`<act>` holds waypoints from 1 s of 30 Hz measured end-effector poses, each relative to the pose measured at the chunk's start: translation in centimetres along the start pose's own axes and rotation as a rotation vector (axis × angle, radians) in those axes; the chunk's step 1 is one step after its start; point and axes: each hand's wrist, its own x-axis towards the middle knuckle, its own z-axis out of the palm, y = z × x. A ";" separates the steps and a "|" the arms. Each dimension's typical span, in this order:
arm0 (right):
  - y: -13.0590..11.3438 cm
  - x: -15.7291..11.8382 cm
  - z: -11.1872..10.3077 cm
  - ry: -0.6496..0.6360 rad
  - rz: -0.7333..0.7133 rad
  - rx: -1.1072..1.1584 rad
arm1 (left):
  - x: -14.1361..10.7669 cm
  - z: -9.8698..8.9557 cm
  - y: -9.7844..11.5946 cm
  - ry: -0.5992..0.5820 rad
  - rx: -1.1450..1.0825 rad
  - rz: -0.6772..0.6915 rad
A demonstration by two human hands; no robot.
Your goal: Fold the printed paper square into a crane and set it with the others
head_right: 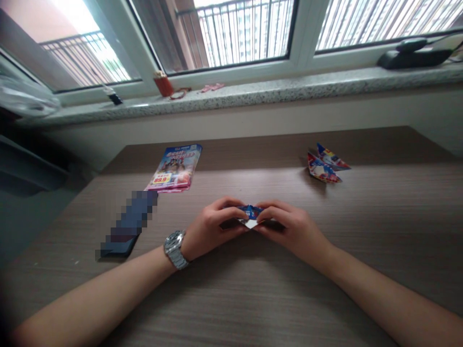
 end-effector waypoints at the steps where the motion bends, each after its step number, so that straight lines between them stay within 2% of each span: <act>1: 0.0 0.0 0.0 -0.003 -0.006 0.000 | 0.0 0.0 0.0 0.000 0.006 0.001; 12: -0.3 0.1 0.1 0.007 0.023 0.031 | 0.3 0.2 0.3 0.039 -0.019 -0.002; 17: -0.2 -0.4 0.5 0.054 0.158 0.080 | 0.4 0.3 0.4 0.073 -0.062 -0.048; 22: -0.2 -0.4 0.6 0.058 0.264 0.063 | 0.3 0.3 0.2 0.047 -0.156 -0.100; 30: -0.2 -0.2 0.7 0.042 0.248 0.024 | 0.3 0.3 0.2 0.031 -0.121 -0.162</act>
